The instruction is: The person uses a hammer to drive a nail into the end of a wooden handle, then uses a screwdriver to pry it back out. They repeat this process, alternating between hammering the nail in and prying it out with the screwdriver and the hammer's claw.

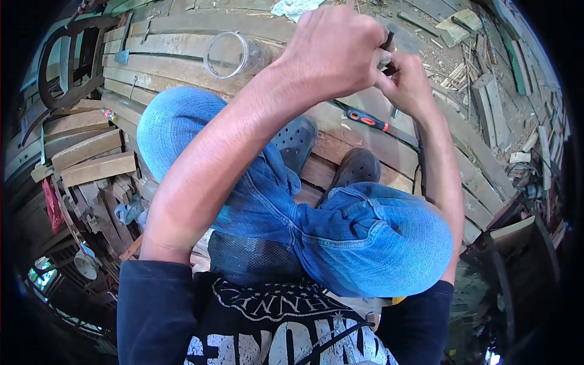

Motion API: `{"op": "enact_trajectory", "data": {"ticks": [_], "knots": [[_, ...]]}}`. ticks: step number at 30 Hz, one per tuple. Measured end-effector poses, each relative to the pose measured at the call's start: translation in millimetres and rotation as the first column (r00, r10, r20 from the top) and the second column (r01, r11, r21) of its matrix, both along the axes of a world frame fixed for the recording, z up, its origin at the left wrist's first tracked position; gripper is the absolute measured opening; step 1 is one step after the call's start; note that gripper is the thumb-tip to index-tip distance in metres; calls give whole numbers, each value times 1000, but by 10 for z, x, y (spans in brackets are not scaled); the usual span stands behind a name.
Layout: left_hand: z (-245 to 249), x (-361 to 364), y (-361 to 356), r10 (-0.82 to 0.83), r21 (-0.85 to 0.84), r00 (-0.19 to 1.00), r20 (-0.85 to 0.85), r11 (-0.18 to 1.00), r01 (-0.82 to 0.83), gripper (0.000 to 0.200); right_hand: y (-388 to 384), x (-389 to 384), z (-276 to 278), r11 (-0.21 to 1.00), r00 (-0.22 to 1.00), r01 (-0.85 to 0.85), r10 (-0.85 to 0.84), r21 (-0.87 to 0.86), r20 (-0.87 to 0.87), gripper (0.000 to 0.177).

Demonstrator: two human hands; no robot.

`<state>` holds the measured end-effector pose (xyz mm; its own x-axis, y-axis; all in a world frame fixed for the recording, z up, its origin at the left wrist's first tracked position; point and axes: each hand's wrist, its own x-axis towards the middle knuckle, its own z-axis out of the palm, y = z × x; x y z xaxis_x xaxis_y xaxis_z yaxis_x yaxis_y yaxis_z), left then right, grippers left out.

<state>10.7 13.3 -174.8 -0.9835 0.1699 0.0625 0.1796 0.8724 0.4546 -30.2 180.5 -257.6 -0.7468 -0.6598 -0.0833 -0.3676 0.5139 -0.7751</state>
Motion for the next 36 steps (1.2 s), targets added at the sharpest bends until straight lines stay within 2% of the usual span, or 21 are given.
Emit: {"op": "enact_trajectory", "data": {"ticks": [1, 3, 4, 6, 9, 13, 15, 19, 21, 24, 27, 29, 31, 33, 35, 36], "knots": [[0, -18, 4, 3, 1, 1000, 6, 1000, -3, 14, 4, 3, 0, 1000, 1000, -5, 5, 3, 10, 39], [43, -100, 8, 38, -19, 986, 165, 999, -35, 18, 0, 8, -29, 1000, 1000, -4, 4, -26, 5, 39], [84, -120, 12, 44, -18, 985, 166, 999, -41, 18, -2, 3, -35, 998, 1000, 0, 0, -55, -1, 40], [179, -153, 7, 26, 111, 971, 236, 992, -53, 16, 23, -25, -3, 1000, 1000, -16, 16, -25, 1, 40], [233, -230, 30, 86, 82, 946, 314, 990, -117, 17, 18, -46, 24, 1000, 1000, -27, 27, 0, 15, 40], [132, -247, 64, 106, 66, 950, 295, 989, -130, 17, 35, -55, -57, 999, 999, -27, 26, -36, -18, 37], [171, -242, 53, 42, 101, 981, 188, 993, -62, 16, 39, -61, -53, 999, 999, -33, 33, -26, -27, 35], [248, -241, 46, 23, 122, 977, 211, 991, -49, 15, 34, -78, -12, 999, 999, -42, 42, 5, 13, 31], [139, -216, 86, 58, -24, 990, 129, 998, -55, 16, 32, -76, -50, 998, 998, -56, 56, -39, -12, 31], [160, -197, 108, 65, -116, 979, 194, 992, -43, 15, 37, -92, -69, 993, 996, -82, 78, -86, -46, 31], [146, -141, 140, 96, -174, 985, 145, 982, -70, 14, 66, -140, -56, 990, 992, -114, 108, -78, -71, 33], [170, -150, 122, 108, -201, 980, 169, 977, -73, 13, 51, -199, -20, 988, 987, -146, 150, -58, 63, 34], [135, -97, 153, 129, -133, 978, 166, 985, -108, 13, 101, -247, 50, 984, 980, -169, 173, -56, 94, 34], [123, -120, 148, 139, -90, 981, 134, 988, -128, 14, 111, -317, 105, 973, 952, -207, 225, -105, 207, 33], [177, -179, 145, 170, -172, 941, 292, 977, -123, 19, 118, -466, 219, 964, 940, -246, 263, -101, 219, 35], [182, -213, 95, 166, -149, 948, 271, 980, -129, 19, 107, -550, 346, 967, 939, -235, 251, -96, 235, 36]]}}
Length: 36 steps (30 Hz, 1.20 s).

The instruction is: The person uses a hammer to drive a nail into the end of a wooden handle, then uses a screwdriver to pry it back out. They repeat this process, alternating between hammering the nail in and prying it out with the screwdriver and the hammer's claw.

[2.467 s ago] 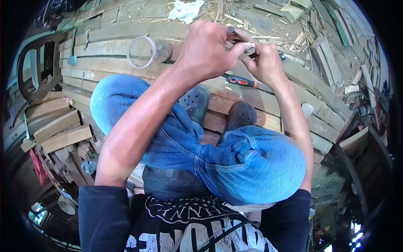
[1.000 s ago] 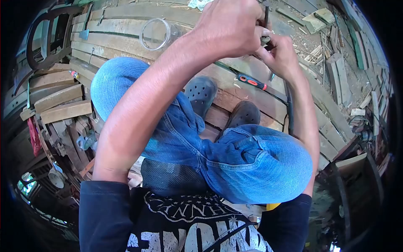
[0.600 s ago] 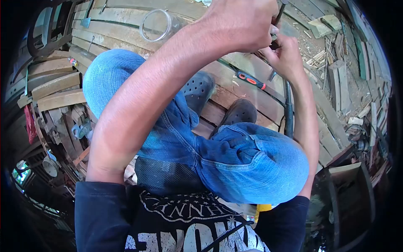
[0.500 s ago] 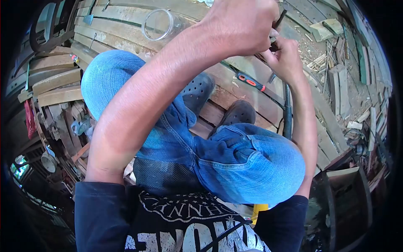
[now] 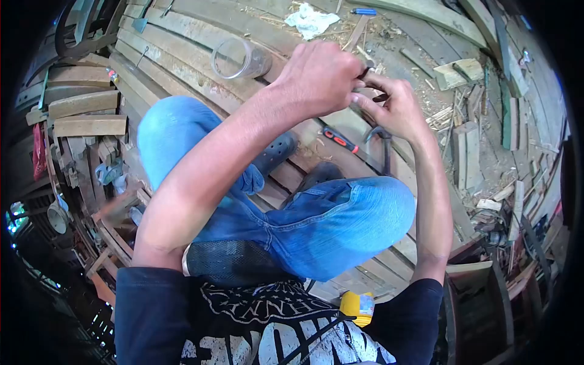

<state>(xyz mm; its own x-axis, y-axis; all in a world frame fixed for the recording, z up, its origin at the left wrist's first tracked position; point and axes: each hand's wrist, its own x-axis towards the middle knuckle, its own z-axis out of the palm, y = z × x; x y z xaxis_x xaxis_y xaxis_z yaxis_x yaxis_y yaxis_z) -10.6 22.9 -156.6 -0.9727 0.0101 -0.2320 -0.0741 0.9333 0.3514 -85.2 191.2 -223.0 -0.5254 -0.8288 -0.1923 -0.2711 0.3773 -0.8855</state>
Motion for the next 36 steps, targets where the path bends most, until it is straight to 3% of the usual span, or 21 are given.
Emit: {"op": "enact_trajectory", "data": {"ticks": [3, 5, 7, 9, 11, 13, 15, 16, 18, 19, 23, 25, 26, 27, 29, 31, 32, 34, 35, 36], "knots": [[-18, -56, -35, 31, 58, 999, -14, 998, -30, 19, 159, -263, 243, 1000, 994, -7, 8, 14, -112, 39], [-32, -77, -21, 8, 40, 1000, -21, 999, -7, 19, 380, -421, 215, 990, 973, 100, -78, 96, -217, 40], [-61, -78, -36, 7, 86, 1000, 10, 996, -8, 18, 684, -505, 55, 975, 968, 179, -149, 135, -204, 41], [-123, -52, -34, -37, 134, 999, -30, 990, 40, 11, 1041, -411, -352, 906, 956, 265, -203, 331, -211, 41], [-92, -6, 16, -75, 179, 996, -54, 980, 83, 11, 1221, -103, -486, 752, 991, 107, -133, 650, -9, 43], [-132, 23, 18, -102, 179, 994, -34, 978, 107, 11, 1507, 600, -1061, 799, 934, 299, -358, 522, 13, 46], [-153, 79, -6, -128, 178, 991, -33, 975, 132, 10, 1487, 1080, -1278, 793, 848, 478, -305, 378, -433, 48], [-160, 98, -21, -139, 187, 990, -32, 972, 142, 10, 1383, 1188, -1145, 784, 846, 486, -311, 385, -433, 48], [-151, 100, -67, -164, 221, 986, -40, 961, 169, 12, 1186, 1316, -887, 694, 697, 612, -247, 379, -673, 46], [-155, 95, -80, -169, 224, 984, -56, 958, 178, 12, 1177, 1325, -844, 668, 665, 644, -249, 372, -704, 45], [-110, 105, -63, -168, 228, 984, -63, 957, 178, 14, 1314, 1391, -928, 640, 714, 672, -426, 372, -556, 45], [-101, 73, -66, -191, 187, 980, -49, 962, 197, 16, 1539, 1402, -997, 619, 725, 683, -639, 387, -258, 45], [-139, 97, -58, -179, 196, 983, -49, 963, 185, 16, 1631, 1403, -991, 587, 669, 698, -739, 409, -80, 46], [-99, 73, -56, -169, 203, 984, -51, 963, 176, 17, 1662, 1394, -875, 517, 622, 703, -780, 488, -71, 46], [-42, 120, -54, -167, 222, 985, -50, 960, 174, 16, 1726, 1377, -685, 216, 651, 667, -634, 713, -417, 42], [-110, 108, -61, -153, 251, 986, -62, 954, 164, 16, 1896, 1438, -553, 111, 491, 803, -679, 586, -545, 39], [-107, 91, -80, -210, 182, 976, -48, 959, 216, 16, 2001, 1427, -510, 101, 469, 820, -682, 563, -561, 39], [-93, 106, -91, -221, 195, 969, -109, 951, 239, 15, 2178, 1513, -436, -52, 278, 877, -756, 478, -593, 41], [-95, 116, -92, -220, 214, 965, -144, 945, 247, 15, 2251, 1560, -377, -62, 263, 883, -756, 465, -599, 41], [-76, 94, -109, -223, 220, 968, -111, 945, 243, 14, 2316, 1626, -310, -90, 158, 915, -817, 394, -554, 40]]}}
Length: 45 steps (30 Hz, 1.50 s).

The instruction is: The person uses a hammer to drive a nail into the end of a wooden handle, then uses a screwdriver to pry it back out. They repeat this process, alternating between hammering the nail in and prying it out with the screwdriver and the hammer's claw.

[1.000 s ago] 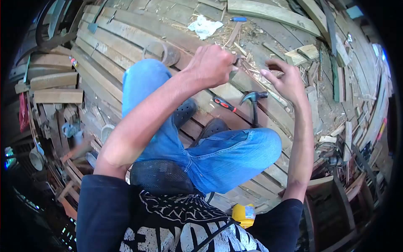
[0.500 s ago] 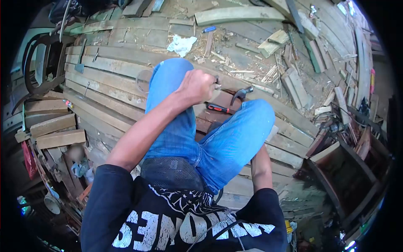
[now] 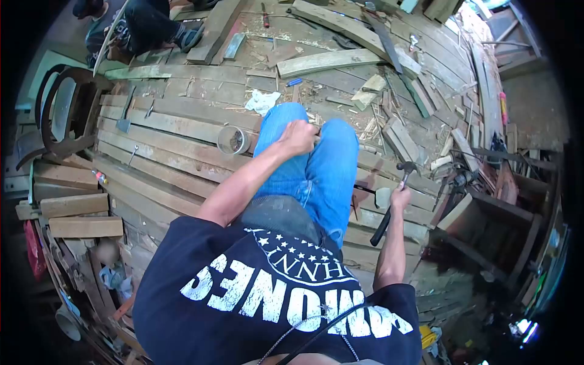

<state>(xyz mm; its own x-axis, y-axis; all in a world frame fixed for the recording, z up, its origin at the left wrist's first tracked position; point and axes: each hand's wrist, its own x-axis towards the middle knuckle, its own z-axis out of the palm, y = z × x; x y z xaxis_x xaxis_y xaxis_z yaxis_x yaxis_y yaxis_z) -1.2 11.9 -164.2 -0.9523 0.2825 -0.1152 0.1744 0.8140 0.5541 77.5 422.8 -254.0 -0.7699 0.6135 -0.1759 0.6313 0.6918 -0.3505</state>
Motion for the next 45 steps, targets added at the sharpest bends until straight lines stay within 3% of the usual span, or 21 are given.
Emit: {"op": "enact_trajectory", "data": {"ticks": [2, 5, 8, 11, 13, 15, 18, 19, 21, 25, 28, 31, 35, 38, 42, 45], "knots": [[29, -46, -85, 16, 27, 1000, 7, 1000, -16, 13, 110, 154, 111, 987, 986, 81, -99, -137, -136, 38], [-181, -92, -262, 12, 119, 999, 34, 993, -16, 11, 43, 356, 426, 977, 975, 88, -125, -195, -186, 39], [-342, 8, -377, -24, 349, 999, 48, 937, 6, 17, 7, 473, 441, 973, 976, 68, -111, -220, -187, 39], [-182, 91, -301, -24, 265, 998, 60, 964, 7, 15, -212, 512, 548, 955, 974, 28, -92, -294, -205, 37], [-237, 7, -284, -40, 317, 998, 48, 948, 23, 16, -376, 467, 659, 904, 979, -34, -55, -426, -196, 34], [-246, -81, -242, -59, 246, 997, 45, 968, 46, 16, -485, 432, 652, 907, 970, -73, -31, -414, -241, 33], [-253, -165, -227, -105, 293, 992, 68, 953, 80, 14, -684, 343, 814, 932, 957, -228, 161, -282, -242, 34], [-255, -202, -226, -109, 291, 992, 57, 953, 88, 14, -713, 298, 844, 933, 955, -226, 156, -281, -252, 34], [-259, -124, -225, -80, 294, 996, 44, 954, 64, 14, -770, 324, 944, 925, 957, -281, 248, -256, -153, 36], [-100, -71, -248, -79, 204, 996, 49, 977, 67, 16, -735, 261, 1085, 896, 932, -342, 285, -283, -223, 35], [-32, -1, -245, -67, 179, 998, 19, 982, 62, 17, -687, 183, 1323, 896, 922, -383, 353, -227, -161, 33], [-281, 6, -243, -43, 189, 998, -39, 981, 50, 17, -595, 35, 1301, 887, 907, -413, 381, -206, -178, 32], [-256, 48, -148, 12, -1, 999, -31, 1000, -12, 16, -648, -169, 1268, 840, 853, -492, 412, -229, -321, 32], [-57, 75, -47, -3, -99, 1000, -15, 995, 1, 13, -634, -450, 1225, 779, 846, -523, 424, -347, -323, 30], [162, 117, 21, 19, -235, 1000, 21, 972, -13, 12, -749, -920, 1495, 704, 771, -634, 546, -319, -327, 28], [115, 136, 8, 77, -196, 997, 7, 978, -75, 10, -808, -1326, 1530, 603, 695, -718, 586, -349, -417, 26]]}}
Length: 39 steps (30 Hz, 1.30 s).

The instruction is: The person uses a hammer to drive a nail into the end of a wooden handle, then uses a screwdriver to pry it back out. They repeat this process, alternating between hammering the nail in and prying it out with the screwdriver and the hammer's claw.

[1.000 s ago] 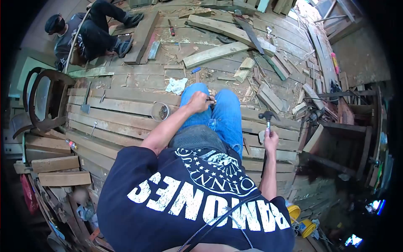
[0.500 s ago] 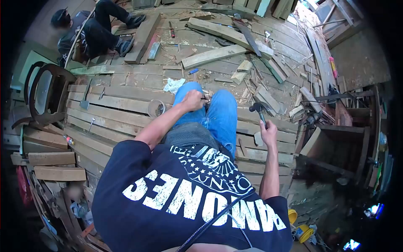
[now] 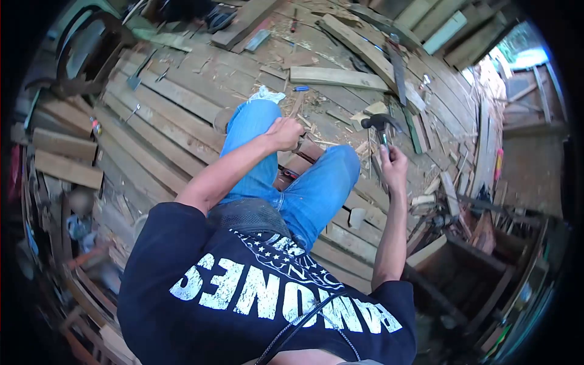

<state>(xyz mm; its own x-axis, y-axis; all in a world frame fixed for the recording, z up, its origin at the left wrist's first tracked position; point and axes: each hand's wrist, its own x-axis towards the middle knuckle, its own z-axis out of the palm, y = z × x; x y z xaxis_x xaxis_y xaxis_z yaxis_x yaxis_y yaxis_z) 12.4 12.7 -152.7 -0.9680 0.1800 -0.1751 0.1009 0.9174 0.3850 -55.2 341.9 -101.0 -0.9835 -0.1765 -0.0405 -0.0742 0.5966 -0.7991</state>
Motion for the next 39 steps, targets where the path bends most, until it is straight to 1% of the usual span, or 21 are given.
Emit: {"op": "enact_trajectory", "data": {"ticks": [2, 4, 5, 8, 11, 15, 16, 17, 18, 20, 22, 24, 26, 29, 30, 32, 33, 34, 36, 38, 39], "knots": [[42, 33, -3, 27, 8, 1000, 2, 1000, -27, 11, -84, -281, -23, 989, 996, -74, 68, -128, -52, 25], [109, 49, -14, 46, 8, 999, 9, 999, -46, 11, -234, -510, 140, 985, 990, -135, 130, -103, -49, 26], [137, 79, 9, 65, 7, 998, -5, 998, -65, 10, -316, -597, 175, 984, 980, -170, 163, -59, -111, 26], [72, 118, 55, 108, 13, 994, 14, 994, -108, 9, -597, -709, 388, 966, 974, -221, 212, -136, -81, 24], [104, 113, 111, 123, -16, 989, 79, 992, -122, 12, -746, -783, 375, 936, 959, -281, 265, -214, -98, 24], [64, 164, 221, 219, 46, 971, 100, 973, -224, 10, -669, -705, 407, 944, 950, -311, 306, -107, -65, 23], [23, 156, 234, 195, 52, 979, 57, 979, -198, 9, -578, -700, 274, 941, 938, -330, 317, -79, -143, 23], [-20, 136, 224, 170, 53, 985, 13, 984, -170, 9, -521, -622, 260, 946, 955, -298, 296, -125, -28, 22], [-54, 120, 231, 195, 57, 981, 23, 979, -196, 9, -501, -509, 298, 949, 955, -295, 295, -111, -18, 21], [-61, 127, 304, 182, 63, 983, -24, 982, -180, 8, -319, -333, -12, 959, 972, -226, 234, -169, 30, 20], [25, 114, 339, 171, 58, 985, 0, 984, -170, 9, -164, -130, -221, 966, 970, -227, 236, -123, 60, 19], [-32, 127, 346, 170, 49, 984, -55, 985, -168, 8, 6, 125, -635, 976, 970, -76, 120, -202, 213, 19], [9, 150, 305, 177, 39, 983, -38, 984, -176, 8, 31, 397, -644, 998, 966, -42, 55, -57, 253, 19], [-30, 212, 198, 166, 53, 984, -66, 985, -163, 8, 9, 598, -746, 997, 969, 24, -7, -67, 248, 20], [-38, 223, 159, 181, 34, 981, -75, 983, -179, 8, -29, 619, -735, 996, 970, 8, 14, -88, 242, 20], [-74, 258, 140, 192, 104, 980, -56, 977, -185, 7, -203, 586, -580, 951, 895, 141, -2, -277, 447, 20], [-108, 277, 139, 195, 88, 978, -79, 978, -188, 8, -406, 606, -344, 926, 847, 218, -22, -309, 531, 22], [-140, 282, 143, 194, 73, 975, -108, 980, -186, 8, -549, 626, -222, 919, 859, 204, -3, -338, 512, 22], [-158, 295, 105, 155, 76, 976, -156, 987, -145, 7, -819, 607, -101, 860, 822, 286, 6, -423, 570, 23], [-89, 275, 59, 147, 78, 973, -177, 988, -134, 7, -1049, 524, -129, 828, 804, 303, 42, -471, 593, 21], [-101, 287, 45, 132, 105, 977, -167, 988, -115, 7, -1133, 443, -207, 812, 780, 359, 10, -460, 626, 21]]}}
